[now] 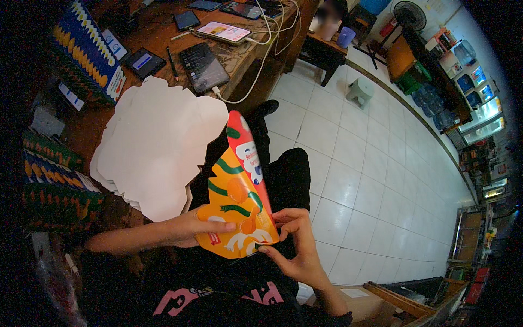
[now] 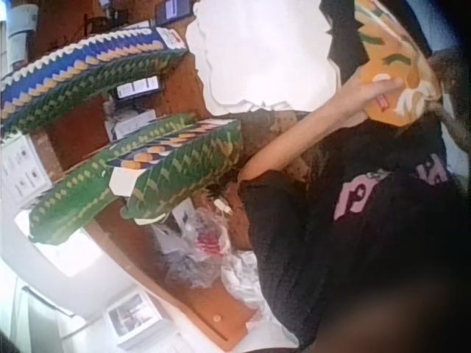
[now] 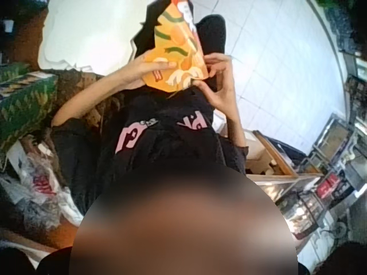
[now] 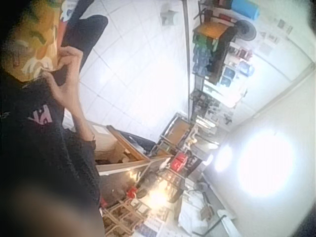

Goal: The person sits on the floor and repeatedly folds flat, colorful paper sheets into small boxes. They insert each finished box into a growing stack on the table. The person handles the paper by hand, folding edges and tucking flaps to form the box shape.

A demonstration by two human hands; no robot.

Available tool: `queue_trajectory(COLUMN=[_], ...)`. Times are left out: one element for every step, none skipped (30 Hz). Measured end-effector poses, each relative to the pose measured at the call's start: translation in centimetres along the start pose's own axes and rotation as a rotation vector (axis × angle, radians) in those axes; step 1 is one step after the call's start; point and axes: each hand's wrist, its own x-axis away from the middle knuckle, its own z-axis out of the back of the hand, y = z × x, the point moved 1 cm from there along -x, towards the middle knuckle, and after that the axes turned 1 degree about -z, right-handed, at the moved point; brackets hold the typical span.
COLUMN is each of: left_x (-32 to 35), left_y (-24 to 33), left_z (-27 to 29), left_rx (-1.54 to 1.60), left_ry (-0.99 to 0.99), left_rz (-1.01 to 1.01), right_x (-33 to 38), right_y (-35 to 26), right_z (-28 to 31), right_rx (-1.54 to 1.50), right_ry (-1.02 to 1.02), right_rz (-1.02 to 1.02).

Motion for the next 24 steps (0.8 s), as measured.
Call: queue_trajectory(left_x=[-0.1,-0.1,-0.1,-0.1,-0.1,-0.1,-0.1,-0.1,-0.1,-0.1,-0.2,-0.2,-0.3,-0.3,-0.3,-0.3,-0.3,-0.3,-0.3,-0.3,-0.3,-0.3,-0.3,-0.4], left_y=[-0.1,-0.2,-0.3,-0.3,-0.3,-0.3,-0.3,-0.3,-0.3,-0.4,-0.6,-0.7,-0.7,-0.8,-0.8,-0.9,-0.9,-0.9,-0.9,-0.9,-0.9,-0.8,-0.8,-0.8], left_z=[0.0,0.1,0.2,0.3,0.4,0.4,0.4,0.3,0.3,0.3,0.2,0.1,0.1,0.0,0.1,0.1,0.2,0.3,0.4,0.4,0.5,0.5,0.4,0.4], left_rx=[-0.044,-0.088,-0.137,-0.189,-0.237,-0.364,-0.490,-0.618,-0.614,-0.609,-0.616,-0.605,-0.625,-0.647,-0.677,-0.666,-0.659,-0.657,-0.674,-0.697,-0.716,-0.721,-0.726,-0.739], left_ry=[-0.001,-0.002,0.001,0.004,0.006,-0.018,-0.043,-0.061,-0.027,0.016,0.051,0.070,0.076,0.071,0.080,0.038,0.012,-0.029,-0.021,-0.027,-0.029,-0.050,-0.071,-0.083], left_rz=[-0.009,-0.019,-0.017,-0.015,-0.013,-0.049,-0.084,-0.126,-0.116,-0.110,-0.088,-0.178,-0.218,-0.240,-0.244,-0.235,-0.212,-0.182,-0.214,-0.238,-0.238,-0.249,-0.235,-0.182], right_x=[0.0,0.0,-0.1,-0.1,-0.3,-0.3,-0.4,-0.4,-0.5,-0.7,-0.8,-1.2,-1.6,-2.1,-2.6,-3.1,-3.6,-3.9,-4.2,-4.3,-4.2,-4.1,-4.0,-3.8], right_y=[0.2,0.4,0.4,0.4,0.1,-0.3,-0.7,-1.3,-1.9,-2.6,-3.2,-3.6,-3.8,-3.8,-3.9,-3.7,-3.6,-3.4,-3.2,-3.0,-2.8,-2.5,-2.2,-2.0], right_z=[-0.4,-0.8,-1.1,-1.4,-1.5,-1.5,-1.3,-0.9,-0.5,-0.1,0.4,0.6,0.8,0.7,0.7,0.6,0.6,0.7,0.8,0.9,1.0,1.1,1.2,1.2], right_rx=[-0.039,-0.008,-0.034,-0.062,-0.085,-0.021,0.067,0.151,0.235,0.293,0.348,0.402,0.464,0.524,0.589,0.589,0.608,0.635,0.661,0.628,0.605,0.575,0.544,0.441], right_ry=[0.009,0.009,0.010,0.015,0.021,0.003,-0.044,-0.087,-0.125,-0.139,-0.152,-0.165,-0.163,-0.157,-0.156,-0.151,-0.157,-0.173,-0.189,-0.204,-0.240,-0.271,-0.300,-0.305], right_rz=[-0.014,-0.044,-0.055,-0.065,-0.083,-0.073,-0.093,-0.107,-0.129,-0.075,-0.029,0.009,0.042,0.067,0.070,0.092,0.114,0.123,0.126,0.123,0.108,0.091,0.073,0.058])
